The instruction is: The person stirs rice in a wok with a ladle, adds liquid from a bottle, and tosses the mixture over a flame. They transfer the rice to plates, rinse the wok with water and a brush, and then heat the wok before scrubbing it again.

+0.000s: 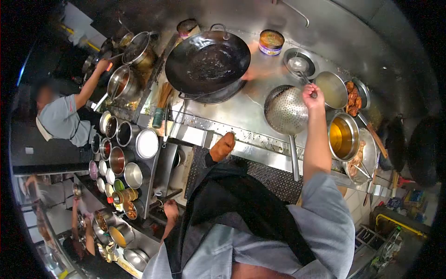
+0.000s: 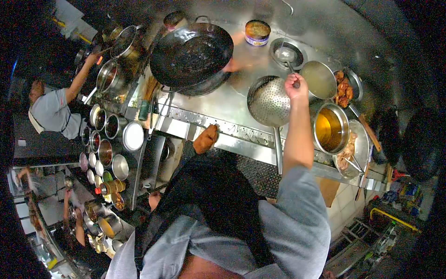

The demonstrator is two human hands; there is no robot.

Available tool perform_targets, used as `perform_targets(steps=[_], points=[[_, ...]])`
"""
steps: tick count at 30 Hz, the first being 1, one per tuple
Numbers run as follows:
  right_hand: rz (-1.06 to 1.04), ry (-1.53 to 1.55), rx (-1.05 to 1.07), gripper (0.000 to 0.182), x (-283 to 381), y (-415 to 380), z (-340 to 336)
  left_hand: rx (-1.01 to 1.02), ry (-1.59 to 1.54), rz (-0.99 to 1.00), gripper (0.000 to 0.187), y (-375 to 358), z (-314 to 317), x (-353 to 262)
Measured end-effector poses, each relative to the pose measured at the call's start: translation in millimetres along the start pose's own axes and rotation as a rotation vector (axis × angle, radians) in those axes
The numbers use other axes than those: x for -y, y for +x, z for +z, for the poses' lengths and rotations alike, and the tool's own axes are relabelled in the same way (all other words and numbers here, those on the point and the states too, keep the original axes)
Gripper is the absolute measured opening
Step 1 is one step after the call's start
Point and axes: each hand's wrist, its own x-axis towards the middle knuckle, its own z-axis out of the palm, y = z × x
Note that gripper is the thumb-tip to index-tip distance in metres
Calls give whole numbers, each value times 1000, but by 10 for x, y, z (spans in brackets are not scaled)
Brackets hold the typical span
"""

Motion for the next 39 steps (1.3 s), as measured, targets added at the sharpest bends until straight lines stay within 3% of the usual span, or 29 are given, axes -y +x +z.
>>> perform_targets(steps=[4, 7, 8, 11, 12, 15, 18, 25, 27, 28, 31, 33, 35, 36, 37, 39], points=[[14, 32, 95, 8, -146, -582, 335, -126, 8, -160, 25, 306, 357, 119], [14, -3, 95, 8, -333, -1000, 639, -112, -85, 11, 29, 416, 478, 214], [18, -7, 96, 8, -430, -1154, 762, 2, 51, -73, 33, 203, 191, -253], [33, -56, 100, 9, -698, -1567, 1071, -31, 55, -102, 35, 294, 280, -219], [74, -45, 124, 10, -751, -1657, 1130, -36, 215, -32, 35, 342, 345, -157], [137, -26, 157, 12, -958, -1907, 1294, -79, 194, -11, 32, 251, 263, -317], [162, -86, 168, 12, -1205, -2085, 1395, -59, 77, -93, 30, -26, -106, -968], [337, -257, 123, 14, -1597, -2153, 1327, -17, -74, -132, 27, 286, 547, -88], [357, -296, 91, 23, -1697, -2106, 1258, -113, -531, -70, 24, 305, 801, 304], [321, -449, 81, 24, -1753, -2108, 1226, -88, -204, -270, 24, -30, 377, -364], [245, -702, 61, 38, -1841, -2150, 1078, -107, -97, -184, 24, -231, 264, -419], [40, -1028, -1, 52, -1855, -2242, 1015, -41, -77, -185, 23, -351, 163, -487], [15, -1098, 43, 62, -1732, -2302, 894, -71, -147, -282, 22, -398, 237, -431], [-127, -1207, 37, 62, -1702, -2374, 852, -50, -140, -417, 24, -224, 508, -137], [-279, -1313, 34, 63, -1671, -2454, 826, -50, -148, -411, 24, -145, 612, 1], [-411, -1490, -71, 67, -1620, -2616, 729, 29, 205, -122, 26, 34, 753, 197]])
